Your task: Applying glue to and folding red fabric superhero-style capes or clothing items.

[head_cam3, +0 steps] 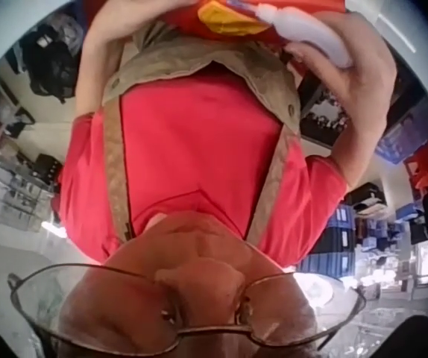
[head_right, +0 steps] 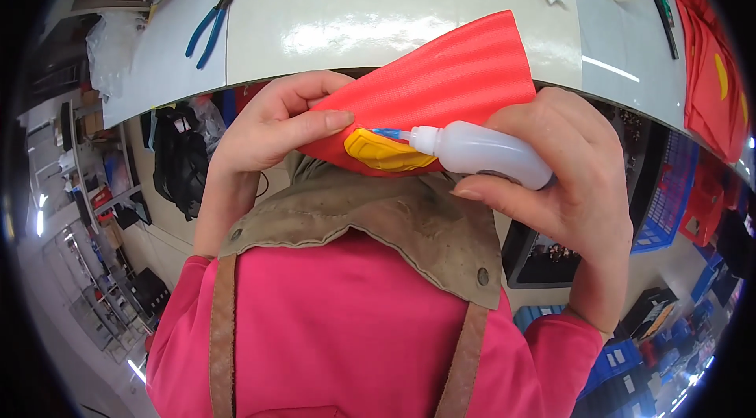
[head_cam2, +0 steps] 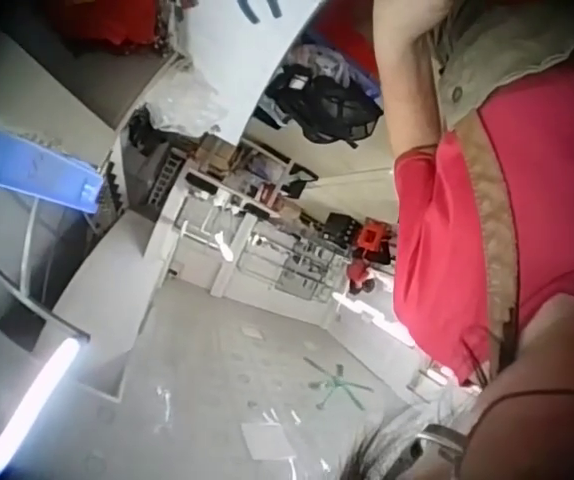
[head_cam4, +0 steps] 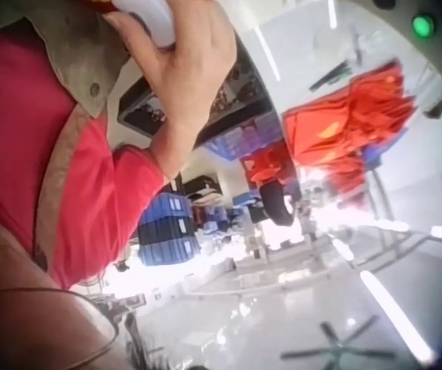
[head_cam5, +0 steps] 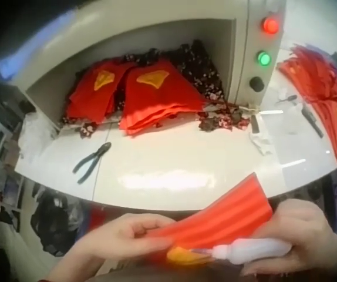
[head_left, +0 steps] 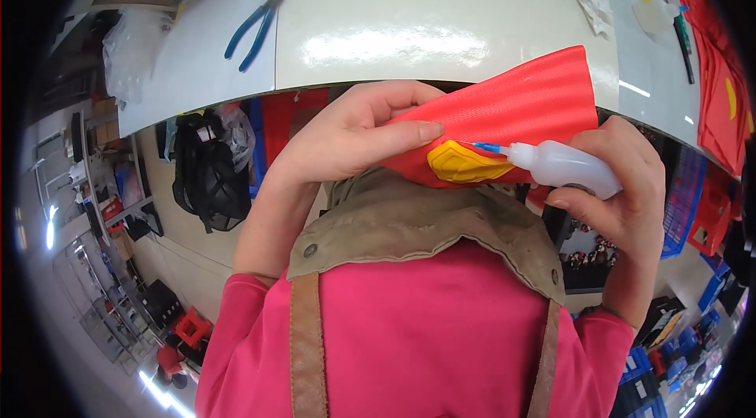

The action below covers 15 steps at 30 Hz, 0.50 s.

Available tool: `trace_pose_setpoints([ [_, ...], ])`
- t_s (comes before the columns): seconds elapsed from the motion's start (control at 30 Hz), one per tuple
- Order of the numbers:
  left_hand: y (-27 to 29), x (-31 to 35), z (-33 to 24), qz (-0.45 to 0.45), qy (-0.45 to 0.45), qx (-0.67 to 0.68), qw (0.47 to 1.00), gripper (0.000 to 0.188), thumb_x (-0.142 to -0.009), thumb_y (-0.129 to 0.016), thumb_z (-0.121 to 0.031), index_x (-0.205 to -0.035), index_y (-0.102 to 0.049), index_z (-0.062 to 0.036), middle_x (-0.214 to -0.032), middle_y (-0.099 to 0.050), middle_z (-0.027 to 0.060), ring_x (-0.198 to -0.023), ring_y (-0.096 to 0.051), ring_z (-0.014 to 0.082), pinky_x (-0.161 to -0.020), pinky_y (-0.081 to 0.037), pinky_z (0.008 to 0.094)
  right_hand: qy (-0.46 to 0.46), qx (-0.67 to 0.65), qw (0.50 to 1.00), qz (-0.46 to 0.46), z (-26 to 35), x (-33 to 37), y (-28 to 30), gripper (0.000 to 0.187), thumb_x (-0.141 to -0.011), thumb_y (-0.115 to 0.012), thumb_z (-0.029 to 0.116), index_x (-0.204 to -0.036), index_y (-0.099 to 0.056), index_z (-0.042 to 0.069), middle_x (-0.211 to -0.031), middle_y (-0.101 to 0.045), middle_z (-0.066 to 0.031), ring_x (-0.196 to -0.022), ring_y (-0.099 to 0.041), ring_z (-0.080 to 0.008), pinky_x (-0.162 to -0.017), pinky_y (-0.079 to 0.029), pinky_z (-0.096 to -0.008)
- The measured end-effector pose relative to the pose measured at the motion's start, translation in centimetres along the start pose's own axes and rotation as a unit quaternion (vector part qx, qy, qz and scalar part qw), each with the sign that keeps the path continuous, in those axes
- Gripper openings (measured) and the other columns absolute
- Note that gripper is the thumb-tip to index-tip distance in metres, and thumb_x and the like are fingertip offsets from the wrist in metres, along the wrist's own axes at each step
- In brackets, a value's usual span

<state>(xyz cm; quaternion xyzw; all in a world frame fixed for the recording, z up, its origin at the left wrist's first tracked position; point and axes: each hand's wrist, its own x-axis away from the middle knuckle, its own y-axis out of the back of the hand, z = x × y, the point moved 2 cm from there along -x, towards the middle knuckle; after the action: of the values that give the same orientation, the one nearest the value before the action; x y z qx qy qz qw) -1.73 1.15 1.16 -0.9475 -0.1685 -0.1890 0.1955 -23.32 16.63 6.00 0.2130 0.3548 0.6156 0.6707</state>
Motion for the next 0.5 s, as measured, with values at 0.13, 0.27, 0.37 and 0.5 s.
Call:
trace_pose_setpoints([
  [0.13,-0.34,-0.09,-0.19,-0.014,0.013,-0.006,1.000,0.031,-0.093,-0.058,-0.013,-0.120,-0.055,0.0021,-0.110,-0.063,0.0065,-0.101,-0.058,0.0096,-0.090,-0.047,0.0239,0.022,0.038,0.999,0.007,0.04,-0.21,-0.15,0.042,-0.058,-0.084,0.029,-0.087,-0.063,0.006,-0.076,-0.061,-0.0076,-0.069,-0.060,-0.0251,-0.062,-0.047,-0.0329],
  [0.27,-0.28,-0.16,-0.24,-0.012,0.012,-0.011,1.000,0.031,-0.093,-0.058,-0.014,-0.120,-0.055,0.0022,-0.110,-0.063,0.0065,-0.100,-0.058,0.0099,-0.090,-0.047,0.0238,0.030,0.052,0.998,0.014,0.11,-0.51,-0.11,0.039,-0.060,-0.083,0.026,-0.086,-0.062,0.006,-0.075,-0.061,-0.0077,-0.068,-0.060,-0.0254,-0.061,-0.047,-0.0336],
  [0.37,-0.27,-0.18,-0.23,-0.014,0.013,-0.013,1.000,0.031,-0.093,-0.058,-0.014,-0.119,-0.056,0.0023,-0.109,-0.064,0.0065,-0.100,-0.059,0.0100,-0.089,-0.047,0.0238,0.028,0.058,0.998,0.014,-0.03,-0.40,-0.29,0.041,-0.059,-0.083,0.029,-0.087,-0.063,0.006,-0.074,-0.059,-0.0071,-0.067,-0.057,-0.0238,-0.059,-0.044,-0.0329],
  [0.5,-0.41,-0.24,-0.45,-0.031,0.022,0.006,0.999,0.033,-0.089,-0.062,-0.010,-0.118,-0.057,0.0032,-0.109,-0.064,0.0074,-0.100,-0.059,0.0106,-0.089,-0.046,0.0233,0.026,0.065,0.997,0.024,-0.03,-0.59,-0.32,0.044,-0.058,-0.083,0.032,-0.087,-0.063,0.006,-0.073,-0.057,-0.0064,-0.066,-0.055,-0.0221,-0.058,-0.042,-0.0320],
])
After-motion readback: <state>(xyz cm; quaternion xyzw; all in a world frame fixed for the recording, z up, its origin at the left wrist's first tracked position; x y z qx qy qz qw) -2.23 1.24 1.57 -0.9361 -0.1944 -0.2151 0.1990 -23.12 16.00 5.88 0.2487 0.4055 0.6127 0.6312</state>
